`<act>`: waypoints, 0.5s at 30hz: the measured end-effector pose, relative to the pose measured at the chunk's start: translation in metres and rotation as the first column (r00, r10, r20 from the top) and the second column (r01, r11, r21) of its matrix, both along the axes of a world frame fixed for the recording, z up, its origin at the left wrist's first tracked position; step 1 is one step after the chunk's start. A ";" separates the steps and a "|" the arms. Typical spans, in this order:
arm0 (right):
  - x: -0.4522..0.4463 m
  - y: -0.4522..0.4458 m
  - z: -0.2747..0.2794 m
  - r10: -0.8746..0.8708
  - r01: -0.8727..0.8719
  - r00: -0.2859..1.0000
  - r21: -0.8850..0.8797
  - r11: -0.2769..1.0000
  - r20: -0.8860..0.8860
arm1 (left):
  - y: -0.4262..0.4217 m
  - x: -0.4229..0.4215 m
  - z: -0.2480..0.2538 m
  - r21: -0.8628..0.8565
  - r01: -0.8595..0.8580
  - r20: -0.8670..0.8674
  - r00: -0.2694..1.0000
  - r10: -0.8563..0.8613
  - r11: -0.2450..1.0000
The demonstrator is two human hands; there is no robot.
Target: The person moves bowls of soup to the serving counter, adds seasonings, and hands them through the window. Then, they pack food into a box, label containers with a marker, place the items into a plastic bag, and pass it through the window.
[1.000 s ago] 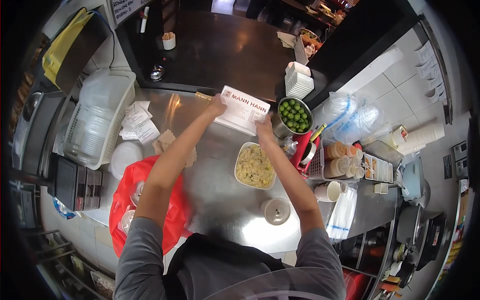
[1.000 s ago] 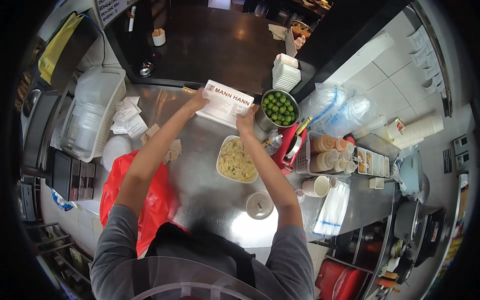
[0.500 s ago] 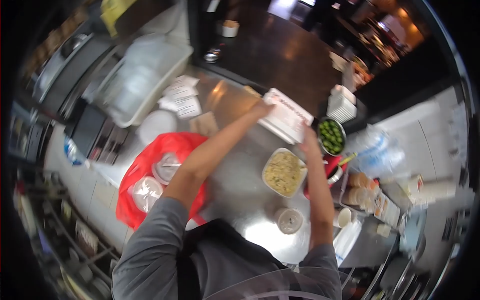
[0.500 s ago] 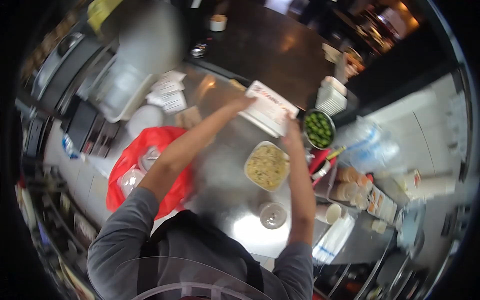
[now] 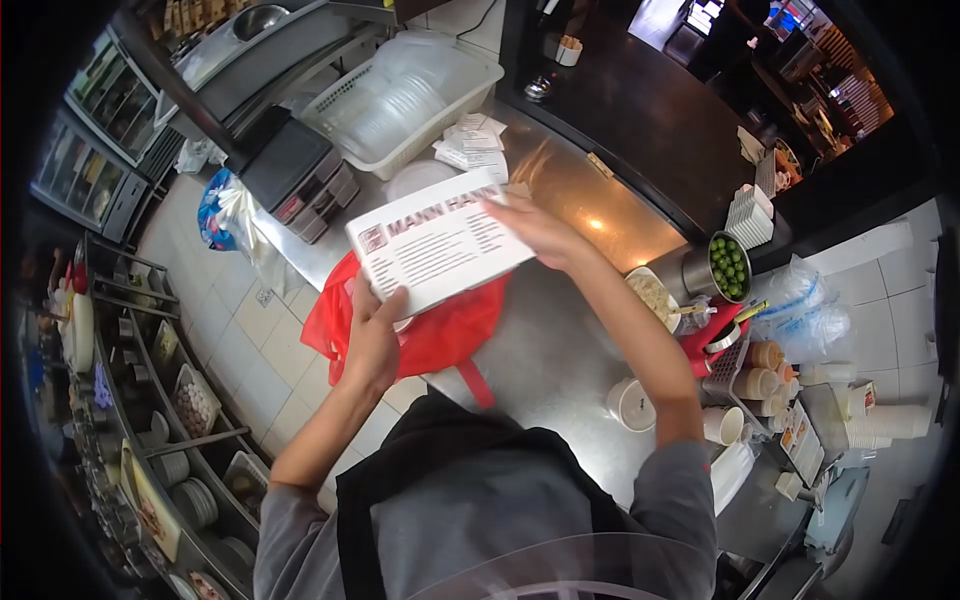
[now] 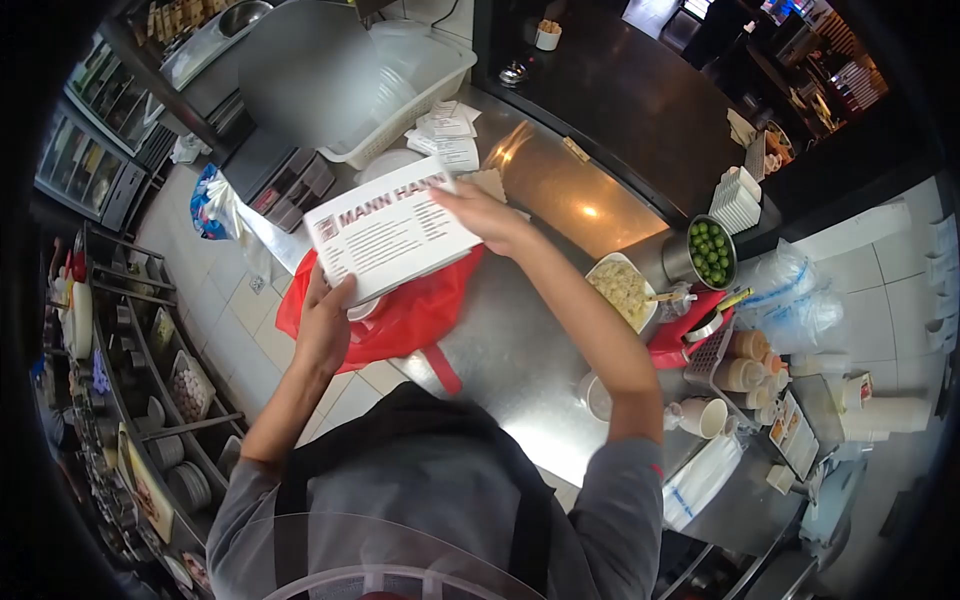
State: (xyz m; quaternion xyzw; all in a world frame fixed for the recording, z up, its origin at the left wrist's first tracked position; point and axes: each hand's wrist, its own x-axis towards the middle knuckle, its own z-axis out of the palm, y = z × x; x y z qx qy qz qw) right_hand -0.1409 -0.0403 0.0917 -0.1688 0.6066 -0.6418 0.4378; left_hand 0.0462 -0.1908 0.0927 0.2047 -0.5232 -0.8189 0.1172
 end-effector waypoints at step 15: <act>-0.012 -0.064 -0.084 0.142 -0.141 0.990 -0.034 0.989 0.023 | -0.132 -0.018 -0.097 -0.357 -0.050 0.087 0.992 0.087 0.933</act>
